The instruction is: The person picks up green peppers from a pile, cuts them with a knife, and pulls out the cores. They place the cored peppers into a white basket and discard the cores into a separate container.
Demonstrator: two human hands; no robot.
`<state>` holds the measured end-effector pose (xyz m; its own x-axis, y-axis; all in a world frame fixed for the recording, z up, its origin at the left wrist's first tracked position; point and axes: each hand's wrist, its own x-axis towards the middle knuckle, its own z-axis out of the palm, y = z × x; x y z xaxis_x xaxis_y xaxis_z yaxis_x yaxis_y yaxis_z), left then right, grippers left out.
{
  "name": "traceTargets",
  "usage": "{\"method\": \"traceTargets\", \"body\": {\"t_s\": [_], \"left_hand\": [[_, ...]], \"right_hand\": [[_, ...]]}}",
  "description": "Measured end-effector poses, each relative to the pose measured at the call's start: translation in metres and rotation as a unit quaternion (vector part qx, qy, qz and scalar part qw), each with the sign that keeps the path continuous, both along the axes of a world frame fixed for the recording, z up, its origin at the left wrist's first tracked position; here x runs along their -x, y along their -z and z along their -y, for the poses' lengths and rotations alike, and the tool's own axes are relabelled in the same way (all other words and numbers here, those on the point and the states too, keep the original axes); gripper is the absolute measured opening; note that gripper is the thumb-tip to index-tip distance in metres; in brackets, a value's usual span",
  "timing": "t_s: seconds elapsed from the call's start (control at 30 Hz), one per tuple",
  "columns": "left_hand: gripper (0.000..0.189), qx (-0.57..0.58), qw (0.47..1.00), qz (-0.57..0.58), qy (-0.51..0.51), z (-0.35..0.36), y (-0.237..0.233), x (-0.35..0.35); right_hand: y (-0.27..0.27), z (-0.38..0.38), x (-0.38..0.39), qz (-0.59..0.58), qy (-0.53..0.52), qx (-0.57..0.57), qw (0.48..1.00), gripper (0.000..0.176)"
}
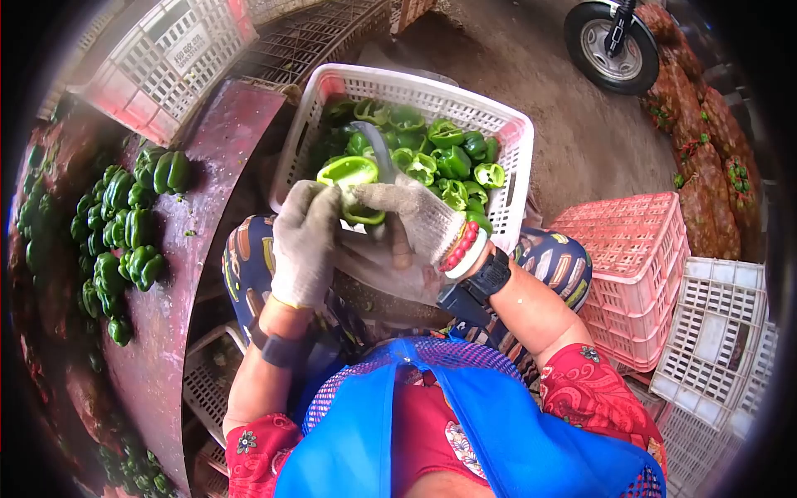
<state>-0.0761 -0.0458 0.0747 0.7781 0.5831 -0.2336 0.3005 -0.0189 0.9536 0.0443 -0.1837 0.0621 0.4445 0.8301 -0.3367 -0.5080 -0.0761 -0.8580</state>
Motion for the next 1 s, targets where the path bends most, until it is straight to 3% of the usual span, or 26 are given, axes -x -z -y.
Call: {"method": "traceTargets", "body": {"t_s": [0.03,0.1,0.2,0.33,0.43,0.47,0.57,0.63,0.67,0.73,0.77,0.83,0.87,0.9,0.97,1.0], "left_hand": [[0.023,0.116,0.992,0.056,-0.02,-0.002,0.012,-0.003],[0.025,0.098,0.99,0.101,-0.008,-0.006,0.023,-0.005],[0.026,0.368,0.927,0.068,-0.033,-0.01,0.015,0.0],[0.031,0.443,0.894,0.025,-0.065,-0.004,0.003,0.005],[0.026,0.436,0.899,0.021,0.034,0.01,-0.021,0.019],[0.036,0.426,0.903,0.048,0.027,0.022,-0.028,0.019],[0.036,0.339,0.939,-0.028,-0.05,0.006,-0.052,0.04],[0.032,0.117,0.99,-0.026,-0.078,-0.03,-0.048,0.091],[0.029,0.037,0.993,-0.062,-0.092,-0.053,-0.053,0.122],[0.019,-0.054,0.965,-0.252,-0.042,-0.087,-0.079,0.184],[0.029,-0.027,0.902,-0.429,-0.028,-0.103,-0.068,0.211],[0.048,-0.232,0.788,-0.551,0.15,-0.124,-0.048,0.254],[0.056,-0.275,0.804,-0.522,0.078,-0.133,-0.043,0.257],[0.065,-0.317,0.813,-0.488,0.013,-0.15,-0.034,0.254],[0.077,-0.388,0.815,-0.405,-0.145,-0.212,0.013,0.259],[0.079,-0.354,0.826,-0.39,-0.198,-0.228,0.016,0.246]], "right_hand": [[0.008,-0.003,-0.002,-0.012,0.002,-0.008,1.0,0.042],[-0.001,-0.006,0.001,-0.016,0.047,-0.034,0.998,0.036],[0.035,-0.012,-0.009,0.176,0.063,-0.078,0.979,0.043],[0.018,-0.016,-0.002,0.447,0.117,-0.107,0.881,0.047],[0.056,-0.011,-0.003,0.598,0.072,-0.007,0.798,0.044],[0.061,-0.011,-0.001,0.569,0.083,0.033,0.818,0.044],[0.066,-0.004,-0.018,0.514,0.071,0.214,0.828,0.047],[0.042,0.014,-0.042,0.497,0.008,0.315,0.809,0.061],[0.053,0.035,-0.056,0.579,-0.01,0.306,0.755,0.064],[0.075,0.061,-0.087,0.549,-0.025,0.42,0.722,0.068],[0.094,0.072,-0.102,0.574,-0.011,0.427,0.698,0.063],[0.092,0.064,-0.106,0.474,0.019,0.445,0.759,0.033],[0.065,0.049,-0.089,0.317,0.065,0.424,0.846,0.029],[0.063,0.047,-0.085,0.232,0.088,0.347,0.904,0.029],[0.055,0.039,-0.079,0.104,0.126,0.194,0.967,0.029],[0.056,0.033,-0.077,0.01,0.184,0.116,0.976,0.033]]}}
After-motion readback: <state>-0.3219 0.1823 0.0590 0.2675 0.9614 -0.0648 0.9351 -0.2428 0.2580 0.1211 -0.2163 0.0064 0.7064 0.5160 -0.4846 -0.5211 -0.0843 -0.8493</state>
